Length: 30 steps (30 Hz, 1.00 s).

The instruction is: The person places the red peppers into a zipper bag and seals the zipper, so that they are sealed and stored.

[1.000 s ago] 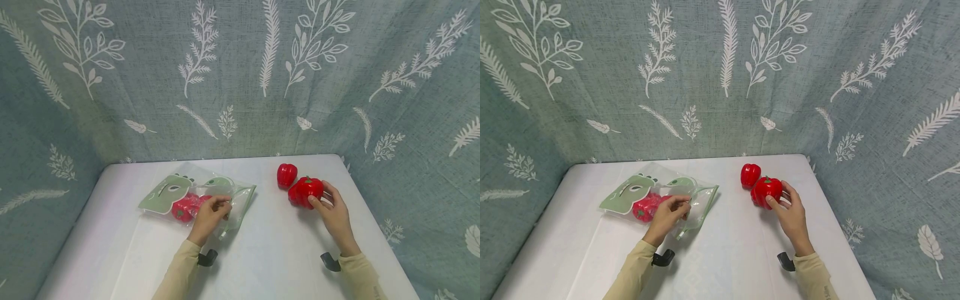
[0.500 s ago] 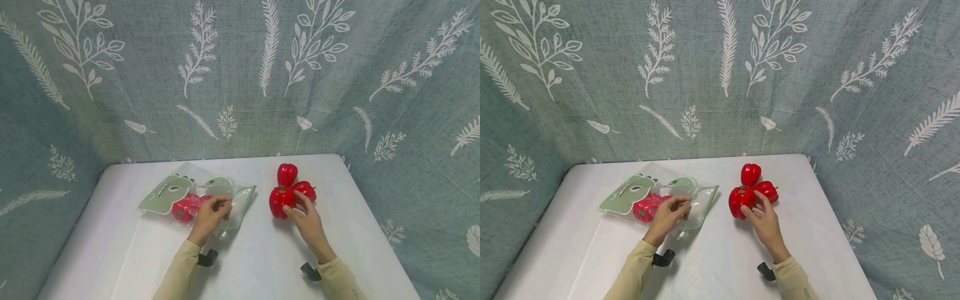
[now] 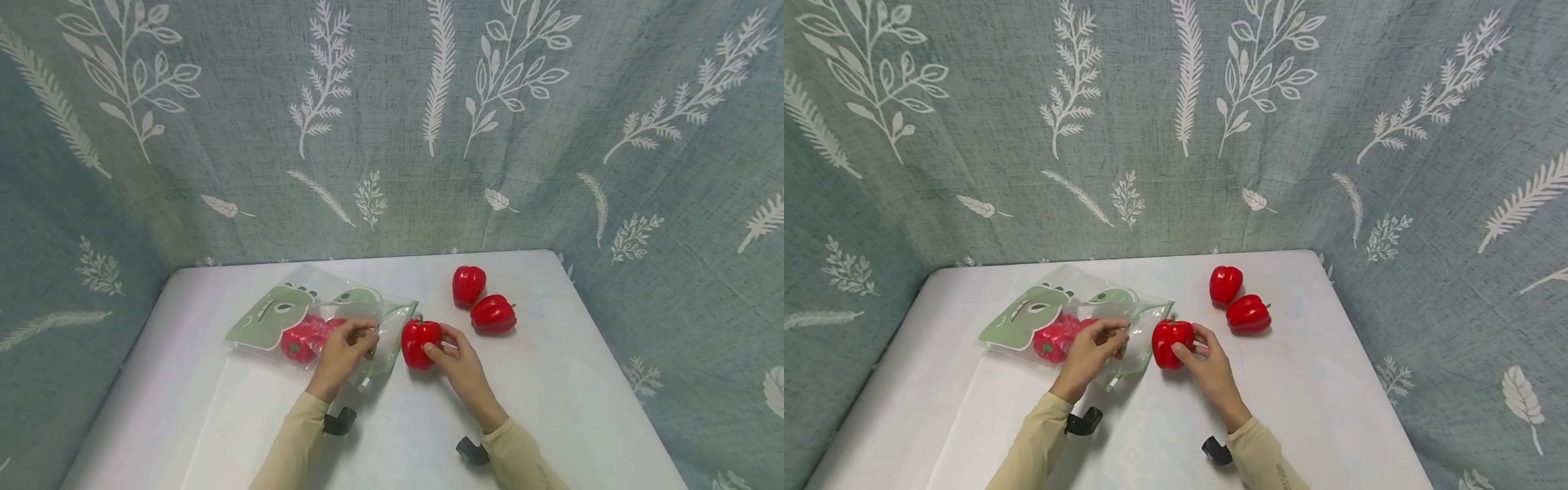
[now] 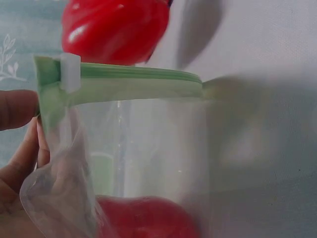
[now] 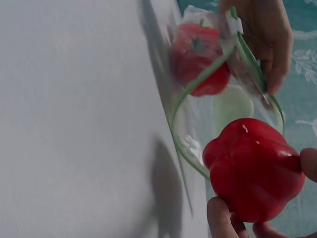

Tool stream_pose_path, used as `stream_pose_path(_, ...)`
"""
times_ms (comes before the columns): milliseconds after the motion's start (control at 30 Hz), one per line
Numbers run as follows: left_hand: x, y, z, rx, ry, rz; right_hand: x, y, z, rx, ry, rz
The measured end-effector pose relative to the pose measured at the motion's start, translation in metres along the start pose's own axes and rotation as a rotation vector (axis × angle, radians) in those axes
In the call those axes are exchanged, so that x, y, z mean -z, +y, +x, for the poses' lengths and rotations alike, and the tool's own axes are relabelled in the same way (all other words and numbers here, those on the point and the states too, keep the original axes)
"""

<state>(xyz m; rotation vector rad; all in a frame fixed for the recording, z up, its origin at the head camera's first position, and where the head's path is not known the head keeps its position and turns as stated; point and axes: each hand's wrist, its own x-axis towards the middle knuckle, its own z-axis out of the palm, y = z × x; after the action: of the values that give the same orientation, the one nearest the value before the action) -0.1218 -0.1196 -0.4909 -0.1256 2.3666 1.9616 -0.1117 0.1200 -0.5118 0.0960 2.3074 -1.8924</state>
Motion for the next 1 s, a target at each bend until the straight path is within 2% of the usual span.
stream_pose_path(267, 0.002, -0.003, 0.001, 0.005, -0.013, 0.02, -0.019, 0.001, 0.005, -0.005, -0.041, -0.005)
stream_pose_path(467, 0.001, -0.003, 0.001, 0.001, -0.01, 0.017, -0.028, -0.002, 0.01, -0.011, -0.038, -0.012)
stream_pose_path(800, -0.001, -0.004, 0.002, -0.023, -0.005, 0.024, -0.042, -0.002, 0.017, -0.063, -0.092, -0.004)
stream_pose_path(1000, -0.002, -0.002, 0.001, -0.015, -0.013, 0.023, -0.049, -0.002, 0.018, -0.055, -0.123, -0.008)
